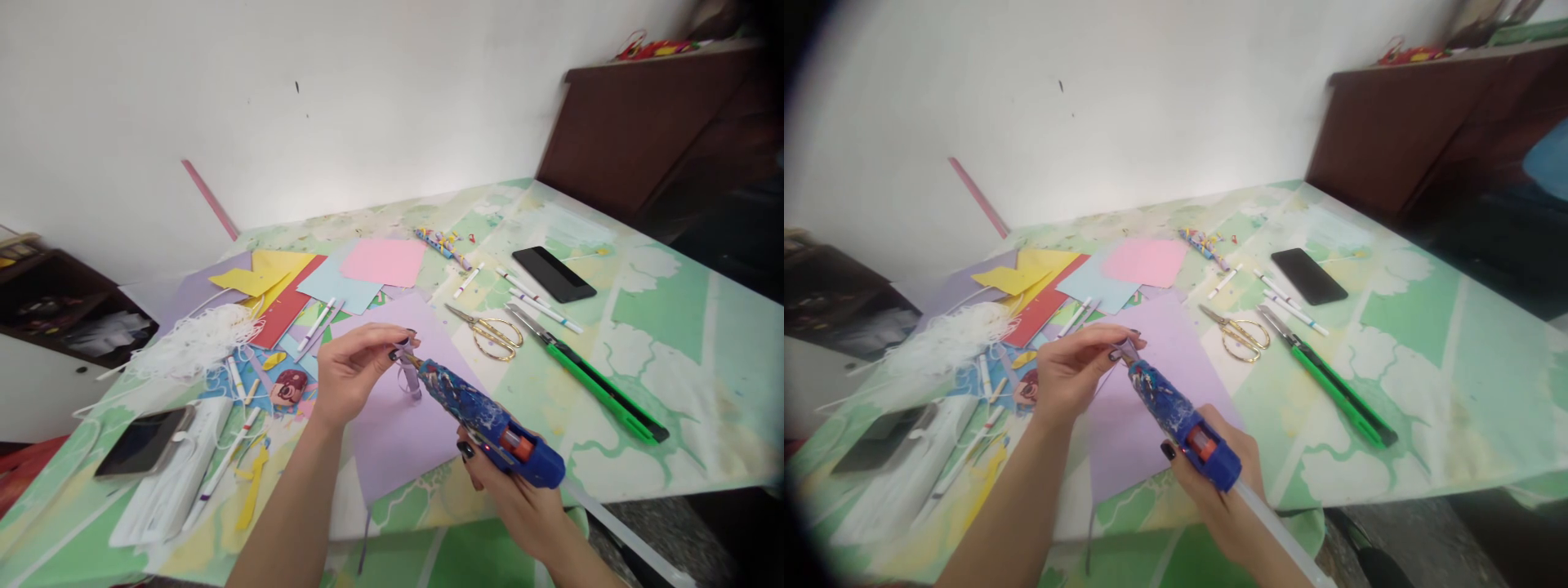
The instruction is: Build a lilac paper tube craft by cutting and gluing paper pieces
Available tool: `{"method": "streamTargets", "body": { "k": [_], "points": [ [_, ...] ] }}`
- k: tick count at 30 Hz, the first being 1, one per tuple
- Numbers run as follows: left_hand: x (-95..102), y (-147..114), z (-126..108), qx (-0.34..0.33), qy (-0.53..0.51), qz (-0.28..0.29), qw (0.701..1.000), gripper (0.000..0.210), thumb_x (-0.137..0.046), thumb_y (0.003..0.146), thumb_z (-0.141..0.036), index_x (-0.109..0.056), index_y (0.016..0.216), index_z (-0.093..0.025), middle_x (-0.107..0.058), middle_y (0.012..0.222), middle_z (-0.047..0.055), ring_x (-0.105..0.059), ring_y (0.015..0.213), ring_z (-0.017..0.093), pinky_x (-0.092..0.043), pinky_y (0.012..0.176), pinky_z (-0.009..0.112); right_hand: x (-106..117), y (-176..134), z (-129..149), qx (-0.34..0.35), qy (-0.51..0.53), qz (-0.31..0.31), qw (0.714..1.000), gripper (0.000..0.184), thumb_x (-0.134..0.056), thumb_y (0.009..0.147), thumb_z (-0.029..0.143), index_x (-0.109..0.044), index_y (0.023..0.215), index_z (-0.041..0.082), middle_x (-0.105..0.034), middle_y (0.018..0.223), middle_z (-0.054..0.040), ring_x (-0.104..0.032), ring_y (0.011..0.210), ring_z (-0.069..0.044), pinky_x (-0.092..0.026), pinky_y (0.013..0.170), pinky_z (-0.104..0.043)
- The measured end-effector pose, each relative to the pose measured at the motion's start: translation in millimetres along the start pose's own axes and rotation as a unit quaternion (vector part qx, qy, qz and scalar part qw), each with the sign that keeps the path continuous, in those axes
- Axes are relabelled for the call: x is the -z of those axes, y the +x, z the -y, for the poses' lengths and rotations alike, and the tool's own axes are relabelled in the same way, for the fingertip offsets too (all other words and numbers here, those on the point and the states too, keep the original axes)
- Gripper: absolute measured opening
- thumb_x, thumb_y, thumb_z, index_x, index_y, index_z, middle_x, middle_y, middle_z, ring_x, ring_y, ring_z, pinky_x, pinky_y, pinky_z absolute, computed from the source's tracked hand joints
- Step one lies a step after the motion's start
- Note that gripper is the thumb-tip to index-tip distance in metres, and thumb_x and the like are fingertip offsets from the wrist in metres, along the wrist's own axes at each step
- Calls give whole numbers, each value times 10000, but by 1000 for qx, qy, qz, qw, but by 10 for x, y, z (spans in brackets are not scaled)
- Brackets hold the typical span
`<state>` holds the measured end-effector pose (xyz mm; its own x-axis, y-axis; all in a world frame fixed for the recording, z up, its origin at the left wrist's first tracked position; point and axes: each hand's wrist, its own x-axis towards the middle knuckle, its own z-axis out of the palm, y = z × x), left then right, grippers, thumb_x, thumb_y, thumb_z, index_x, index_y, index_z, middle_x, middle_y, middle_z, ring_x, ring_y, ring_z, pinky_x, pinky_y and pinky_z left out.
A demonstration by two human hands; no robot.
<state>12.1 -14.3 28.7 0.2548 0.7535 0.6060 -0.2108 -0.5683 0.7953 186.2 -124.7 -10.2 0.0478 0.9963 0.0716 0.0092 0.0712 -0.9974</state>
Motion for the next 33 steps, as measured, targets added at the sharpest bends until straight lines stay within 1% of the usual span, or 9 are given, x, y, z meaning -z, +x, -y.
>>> {"method": "streamTargets", "body": {
  "k": [8,12,17,20,24,26,31,33],
  "points": [
    [-1,0,-4,2,1,0,1000,236,-605,773,-53,-703,952,-171,-689,917,106,-655,859,234,-566,711,372,7,-14,0,9,2,14,1000,300,-549,817,426,-482,652,186,-389,512,37,-331,467,-88,-323,427,-235],
    [1,0,0,4,2,-2,1000,211,-612,779,-86,-702,949,-173,-692,918,106,-656,855,227,-570,695,355,7,-12,-4,3,6,9,1000,294,-550,818,433,-482,670,188,-383,518,39,-334,470,-91,-320,430,-237],
    [-4,1,-3,6,4,-5,1000,195,-631,772,-111,-710,938,-179,-698,908,104,-664,842,229,-571,688,357,12,-3,-15,3,7,20,1000,267,-559,813,422,-495,706,186,-389,519,43,-339,462,-89,-312,426,-233],
    [-6,2,-5,7,1,-5,1000,201,-631,770,-104,-711,938,-180,-697,906,104,-665,840,232,-571,684,364,15,-3,-17,6,8,19,1000,269,-557,812,418,-491,696,185,-395,524,41,-343,464,-89,-309,428,-233],
    [-3,0,-5,4,-1,-2,1000,213,-622,772,-90,-708,948,-175,-692,915,110,-662,848,235,-569,687,360,31,-8,-15,8,-7,35,999,281,-548,820,402,-461,660,188,-392,518,41,-346,466,-89,-302,434,-237],
    [-2,-1,-4,5,0,-4,1000,207,-624,774,-97,-708,946,-176,-692,912,109,-663,847,235,-569,696,364,37,-12,-2,9,-16,45,999,294,-543,825,392,-434,640,191,-386,512,42,-349,467,-89,-299,441,-240],
    [-4,0,-1,6,2,-7,1000,195,-634,769,-111,-710,936,-177,-695,904,107,-665,844,237,-572,694,367,44,-20,69,-4,-22,38,999,308,-521,844,384,-397,633,197,-385,518,42,-354,485,-91,-296,474,-251],
    [-2,2,2,3,4,-7,1000,196,-630,771,-110,-708,939,-175,-695,909,108,-663,848,234,-573,691,363,54,-20,87,-13,-32,55,998,303,-512,854,381,-394,642,199,-387,530,41,-358,495,-93,-296,478,-252]
  ]
}}
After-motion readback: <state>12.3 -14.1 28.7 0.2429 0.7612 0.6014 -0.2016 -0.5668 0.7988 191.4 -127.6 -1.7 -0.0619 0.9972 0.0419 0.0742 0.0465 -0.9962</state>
